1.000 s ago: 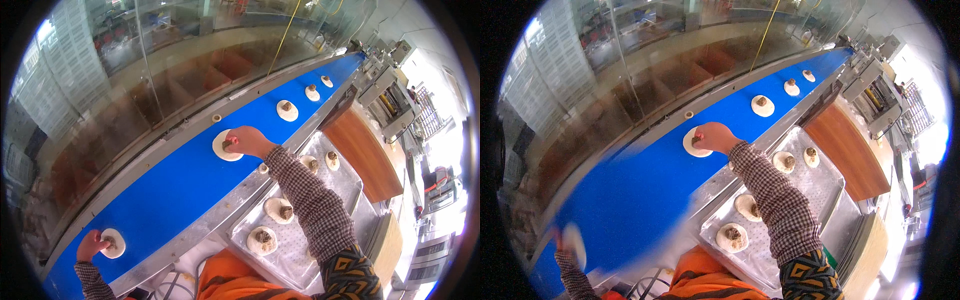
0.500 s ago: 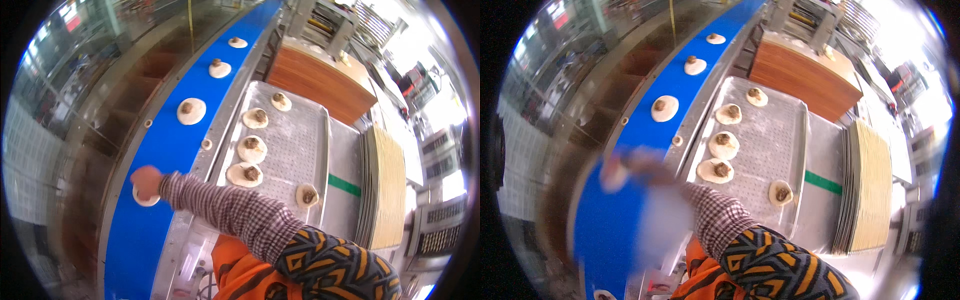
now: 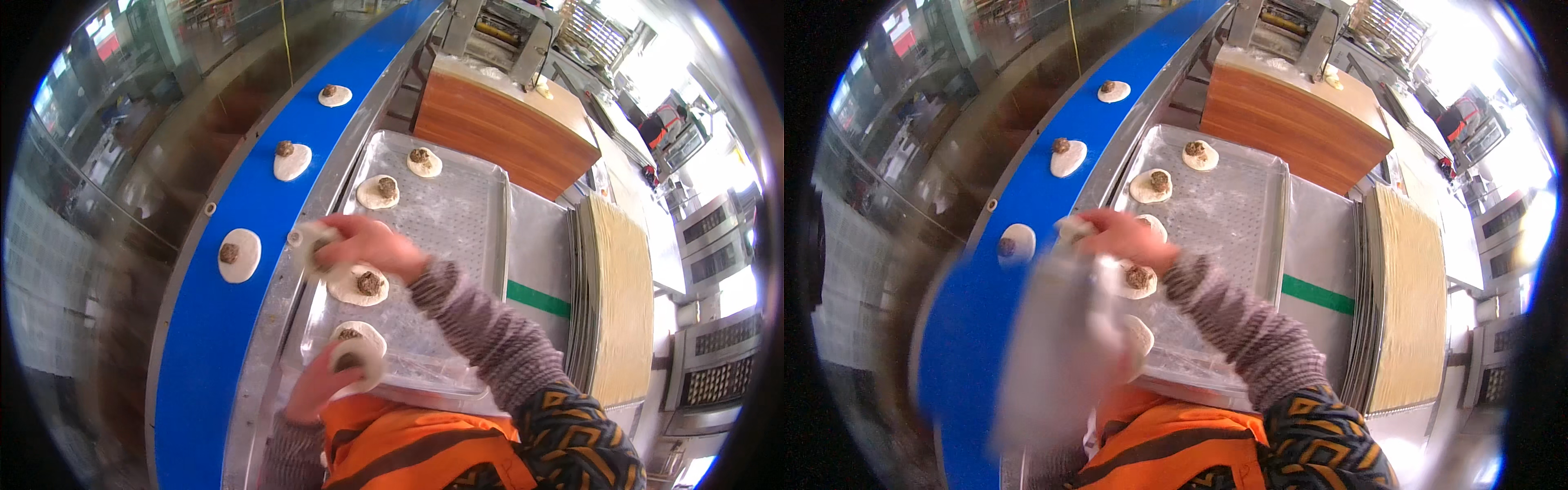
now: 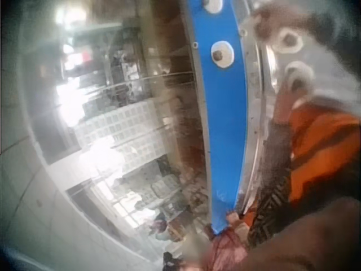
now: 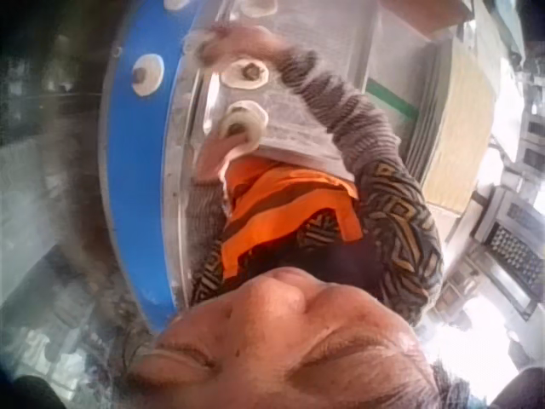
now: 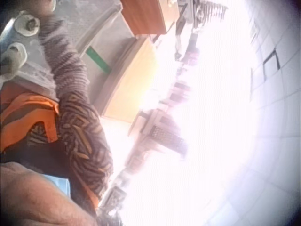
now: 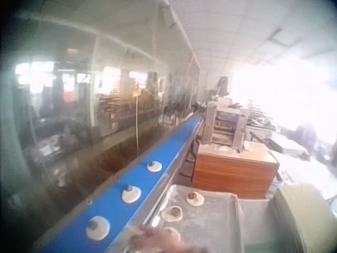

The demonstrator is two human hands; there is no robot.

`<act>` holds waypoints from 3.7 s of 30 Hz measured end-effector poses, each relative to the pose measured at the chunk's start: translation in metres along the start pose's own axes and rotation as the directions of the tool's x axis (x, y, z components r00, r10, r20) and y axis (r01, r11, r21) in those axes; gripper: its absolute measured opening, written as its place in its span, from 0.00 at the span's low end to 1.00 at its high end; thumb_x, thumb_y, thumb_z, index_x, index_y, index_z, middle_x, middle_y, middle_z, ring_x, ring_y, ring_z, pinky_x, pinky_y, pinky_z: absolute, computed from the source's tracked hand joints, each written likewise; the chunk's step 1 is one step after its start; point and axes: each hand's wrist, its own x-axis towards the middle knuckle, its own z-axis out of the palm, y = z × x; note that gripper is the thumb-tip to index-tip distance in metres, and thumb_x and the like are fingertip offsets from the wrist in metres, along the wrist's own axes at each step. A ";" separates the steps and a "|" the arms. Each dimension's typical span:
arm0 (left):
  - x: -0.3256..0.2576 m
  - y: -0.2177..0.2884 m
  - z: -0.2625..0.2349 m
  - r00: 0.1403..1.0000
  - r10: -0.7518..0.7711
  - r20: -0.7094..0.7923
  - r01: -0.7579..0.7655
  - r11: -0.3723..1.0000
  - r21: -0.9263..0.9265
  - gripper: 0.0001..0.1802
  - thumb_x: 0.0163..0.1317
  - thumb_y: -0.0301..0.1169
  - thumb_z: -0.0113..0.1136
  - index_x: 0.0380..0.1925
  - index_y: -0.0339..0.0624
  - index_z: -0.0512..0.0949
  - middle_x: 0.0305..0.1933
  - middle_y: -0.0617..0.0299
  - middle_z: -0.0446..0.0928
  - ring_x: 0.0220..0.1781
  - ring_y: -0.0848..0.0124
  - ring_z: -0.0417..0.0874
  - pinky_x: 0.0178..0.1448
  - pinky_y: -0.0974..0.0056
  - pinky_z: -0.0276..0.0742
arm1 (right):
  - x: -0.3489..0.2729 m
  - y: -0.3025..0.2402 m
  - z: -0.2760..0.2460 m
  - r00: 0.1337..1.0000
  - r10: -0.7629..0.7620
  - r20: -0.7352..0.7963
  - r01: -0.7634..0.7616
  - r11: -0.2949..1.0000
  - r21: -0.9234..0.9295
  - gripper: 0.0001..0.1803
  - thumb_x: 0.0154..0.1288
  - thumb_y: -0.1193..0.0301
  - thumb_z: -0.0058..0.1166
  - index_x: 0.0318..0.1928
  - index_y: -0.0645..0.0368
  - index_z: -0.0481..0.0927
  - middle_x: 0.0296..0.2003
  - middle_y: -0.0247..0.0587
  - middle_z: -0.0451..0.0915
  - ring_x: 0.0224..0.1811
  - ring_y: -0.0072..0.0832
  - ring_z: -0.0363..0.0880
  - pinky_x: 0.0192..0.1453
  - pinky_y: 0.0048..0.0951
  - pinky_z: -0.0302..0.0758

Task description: The person takes pre-filled dumpling wrappers from a conveyor belt and places them onto a metal tray. They then fold and seal each dumpling by hand before arranging them on the tray.

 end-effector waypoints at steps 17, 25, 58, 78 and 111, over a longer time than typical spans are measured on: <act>0.112 0.064 -0.047 0.743 0.603 -0.292 -0.142 0.568 0.811 0.18 0.56 0.25 0.64 0.48 0.39 0.75 0.39 0.49 0.79 0.43 0.53 0.81 0.45 0.56 0.77 | -0.021 0.068 -0.180 0.775 -0.242 -0.584 -0.219 0.763 -0.608 0.21 0.58 0.74 0.63 0.54 0.62 0.80 0.48 0.46 0.81 0.49 0.30 0.82 0.51 0.29 0.79; 0.103 0.082 -0.175 0.634 0.601 -0.487 0.321 0.368 0.873 0.21 0.55 0.25 0.66 0.50 0.37 0.76 0.48 0.47 0.79 0.53 0.50 0.78 0.57 0.51 0.75 | 0.175 0.026 -0.085 0.909 -0.414 -0.050 0.177 0.491 -0.853 0.24 0.58 0.74 0.60 0.57 0.57 0.77 0.55 0.44 0.78 0.54 0.38 0.79 0.58 0.38 0.77; -0.251 0.001 -0.275 0.649 -0.214 -0.730 0.660 0.636 0.400 0.28 0.38 0.31 0.78 0.40 0.32 0.76 0.40 0.51 0.81 0.43 0.64 0.84 0.47 0.58 0.81 | 0.145 0.056 0.208 0.956 -0.147 0.255 0.278 0.731 -0.623 0.28 0.46 0.70 0.66 0.50 0.67 0.76 0.32 0.54 0.81 0.38 0.50 0.82 0.38 0.45 0.78; -0.086 -0.039 -0.031 0.966 -0.150 -0.211 -0.015 0.783 -0.622 0.21 0.73 0.34 0.46 0.61 0.33 0.70 0.57 0.53 0.76 0.59 0.64 0.78 0.65 0.58 0.74 | -0.084 0.042 -0.057 0.953 0.193 -0.235 -0.064 0.882 0.468 0.23 0.66 0.76 0.57 0.61 0.65 0.73 0.50 0.39 0.78 0.51 0.28 0.79 0.58 0.28 0.78; 0.054 0.021 0.094 0.909 -0.032 0.415 -0.302 0.635 0.711 0.21 0.64 0.31 0.65 0.55 0.36 0.75 0.46 0.61 0.81 0.47 0.75 0.81 0.53 0.69 0.76 | -0.236 0.029 0.042 0.854 -0.055 -0.518 -0.121 0.946 -0.300 0.09 0.60 0.72 0.62 0.38 0.65 0.81 0.29 0.47 0.82 0.32 0.39 0.82 0.37 0.34 0.78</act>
